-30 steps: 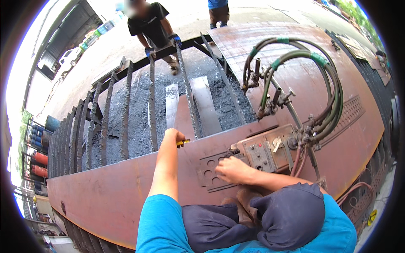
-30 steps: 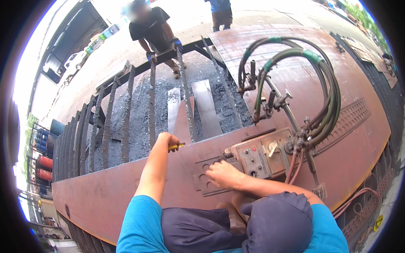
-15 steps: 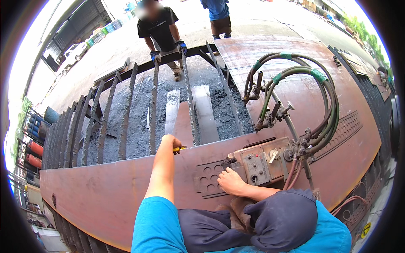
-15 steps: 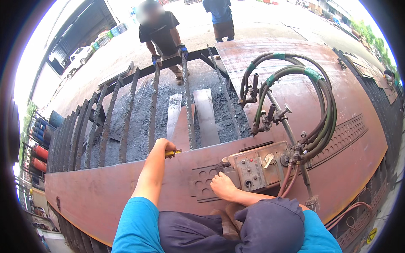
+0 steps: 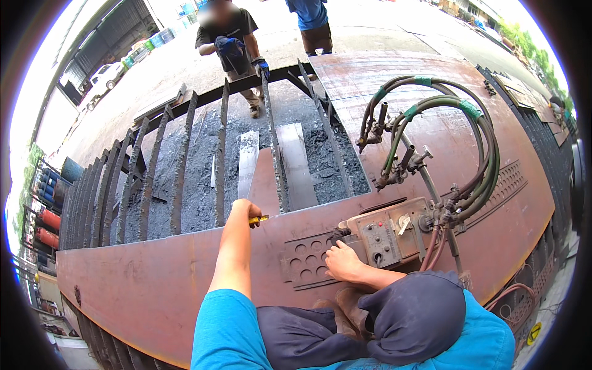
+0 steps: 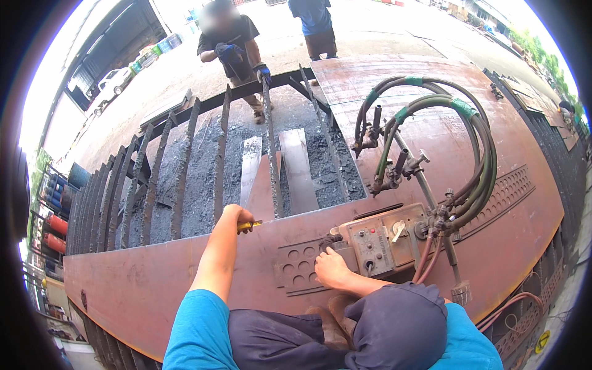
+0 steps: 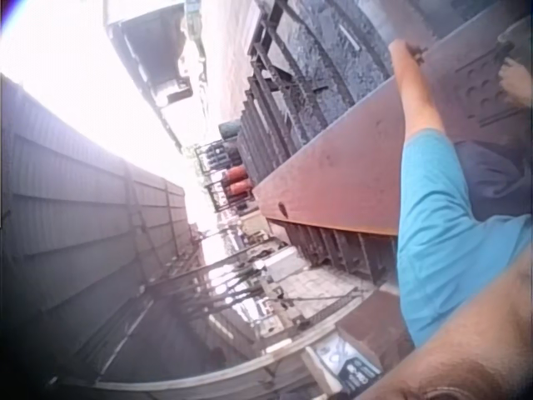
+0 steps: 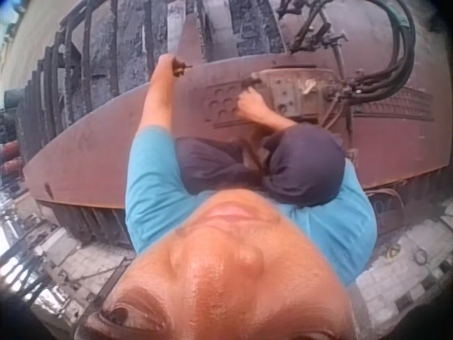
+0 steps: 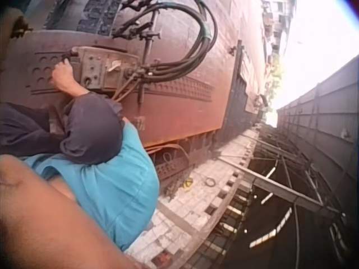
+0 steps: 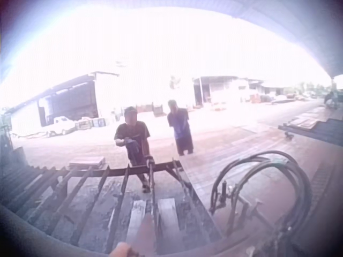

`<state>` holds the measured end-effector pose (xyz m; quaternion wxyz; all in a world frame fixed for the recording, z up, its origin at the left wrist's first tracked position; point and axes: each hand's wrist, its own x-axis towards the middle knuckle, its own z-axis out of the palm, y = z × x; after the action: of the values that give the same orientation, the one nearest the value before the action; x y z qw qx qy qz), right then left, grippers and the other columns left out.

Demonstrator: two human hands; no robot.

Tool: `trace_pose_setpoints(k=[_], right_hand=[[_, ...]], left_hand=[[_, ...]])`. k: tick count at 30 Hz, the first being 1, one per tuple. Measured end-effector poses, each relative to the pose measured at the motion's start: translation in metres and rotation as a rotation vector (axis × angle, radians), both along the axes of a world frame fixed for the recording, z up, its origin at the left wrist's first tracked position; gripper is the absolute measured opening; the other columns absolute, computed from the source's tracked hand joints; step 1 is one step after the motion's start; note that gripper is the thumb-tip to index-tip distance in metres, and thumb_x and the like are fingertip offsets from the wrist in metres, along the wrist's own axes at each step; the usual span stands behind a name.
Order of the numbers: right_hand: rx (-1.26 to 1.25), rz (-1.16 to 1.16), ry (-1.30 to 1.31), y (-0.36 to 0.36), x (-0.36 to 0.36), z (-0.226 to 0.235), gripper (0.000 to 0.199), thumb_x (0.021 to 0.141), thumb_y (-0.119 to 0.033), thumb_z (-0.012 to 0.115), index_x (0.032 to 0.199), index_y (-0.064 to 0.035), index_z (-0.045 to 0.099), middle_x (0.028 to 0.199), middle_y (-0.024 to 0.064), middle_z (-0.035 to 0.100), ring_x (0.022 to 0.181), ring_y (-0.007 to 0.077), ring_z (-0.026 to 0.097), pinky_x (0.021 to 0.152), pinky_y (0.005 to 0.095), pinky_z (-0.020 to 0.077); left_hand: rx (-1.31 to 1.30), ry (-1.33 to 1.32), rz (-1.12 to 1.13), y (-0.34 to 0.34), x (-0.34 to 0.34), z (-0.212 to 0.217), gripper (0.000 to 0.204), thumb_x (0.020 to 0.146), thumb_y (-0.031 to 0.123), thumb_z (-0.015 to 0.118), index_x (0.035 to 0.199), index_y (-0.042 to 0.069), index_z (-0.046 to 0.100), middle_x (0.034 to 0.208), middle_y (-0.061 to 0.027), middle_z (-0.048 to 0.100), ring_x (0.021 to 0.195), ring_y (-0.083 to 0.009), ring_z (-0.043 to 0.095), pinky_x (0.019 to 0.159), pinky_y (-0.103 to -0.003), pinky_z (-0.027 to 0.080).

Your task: The person measures a large reddish-brown metal sheet with a yellow tape measure, marking points with a white marker. They reposition a portable cutting machine on the sheet and take multiple measurements along different sections, adjusting the tape and machine as needed.

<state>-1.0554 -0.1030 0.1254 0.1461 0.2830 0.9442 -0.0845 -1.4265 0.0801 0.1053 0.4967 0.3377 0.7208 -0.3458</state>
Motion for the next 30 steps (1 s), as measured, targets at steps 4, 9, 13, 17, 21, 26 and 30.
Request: trace_pose_setpoints(k=[4,9,13,17,21,26,30], right_hand=[[-0.005,-0.024,-0.026,0.0,-0.001,0.001,0.042,0.09,-0.049,0.068,0.103,-0.0102,0.079,0.111,0.0056,0.071,0.116,0.0231,0.06,0.111,0.0446,0.0348],[-0.019,-0.056,-0.045,0.0,-0.006,0.0,0.044,0.09,-0.05,0.067,0.104,-0.0103,0.079,0.113,0.0063,0.07,0.118,0.0238,0.06,0.113,0.0461,0.034],[-0.049,-0.086,-0.059,0.002,-0.006,-0.003,0.045,0.091,-0.051,0.066,0.104,-0.01,0.079,0.114,0.0073,0.07,0.119,0.0246,0.059,0.114,0.0469,0.0334],[-0.058,-0.104,-0.067,0.003,-0.006,-0.006,0.046,0.092,-0.051,0.065,0.105,-0.0092,0.079,0.116,0.0084,0.07,0.121,0.0252,0.059,0.114,0.0467,0.0333],[-0.09,-0.137,-0.075,0.003,-0.011,-0.003,0.048,0.093,-0.052,0.063,0.107,-0.0083,0.078,0.118,0.0087,0.07,0.123,0.026,0.058,0.116,0.0471,0.0323],[-0.146,-0.167,-0.127,0.007,-0.012,0.001,0.05,0.095,-0.052,0.06,0.11,-0.0077,0.077,0.122,0.0092,0.068,0.125,0.0268,0.057,0.118,0.0481,0.0298],[-0.19,-0.192,-0.17,0.012,-0.011,-0.002,0.052,0.097,-0.054,0.058,0.113,-0.0084,0.077,0.123,0.0097,0.068,0.125,0.0268,0.057,0.118,0.0482,0.0289]], left_hand=[[0.011,-0.004,-0.026,-0.004,-0.005,0.004,0.028,0.099,0.035,0.052,0.095,0.014,0.07,0.093,-0.0032,0.071,0.078,-0.0179,0.065,0.076,-0.04,0.055],[0.007,-0.008,-0.042,-0.005,-0.013,0.011,0.027,0.098,0.035,0.052,0.096,0.014,0.069,0.09,-0.0032,0.07,0.073,-0.0181,0.063,0.072,-0.039,0.054],[0.035,-0.008,-0.038,-0.006,-0.008,0.02,0.028,0.099,0.034,0.052,0.094,0.013,0.071,0.091,-0.0036,0.073,0.079,-0.0167,0.067,0.079,-0.04,0.054],[0.021,-0.031,-0.057,-0.003,-0.008,0.021,0.024,0.096,0.035,0.055,0.094,0.015,0.068,0.087,-0.0028,0.07,0.071,-0.0182,0.063,0.069,-0.039,0.053],[0.01,-0.033,-0.037,-0.002,-0.03,0.0,0.025,0.096,0.035,0.054,0.095,0.014,0.067,0.086,-0.0029,0.07,0.07,-0.0186,0.062,0.068,-0.039,0.053],[-0.011,-0.054,-0.028,-0.003,-0.038,-0.012,0.026,0.098,0.036,0.052,0.095,0.015,0.067,0.087,-0.0019,0.069,0.069,-0.0187,0.061,0.068,-0.039,0.053],[-0.008,-0.05,-0.048,-0.004,-0.046,-0.014,0.026,0.098,0.035,0.051,0.096,0.015,0.067,0.087,-0.0016,0.069,0.07,-0.0183,0.062,0.068,-0.038,0.053]])
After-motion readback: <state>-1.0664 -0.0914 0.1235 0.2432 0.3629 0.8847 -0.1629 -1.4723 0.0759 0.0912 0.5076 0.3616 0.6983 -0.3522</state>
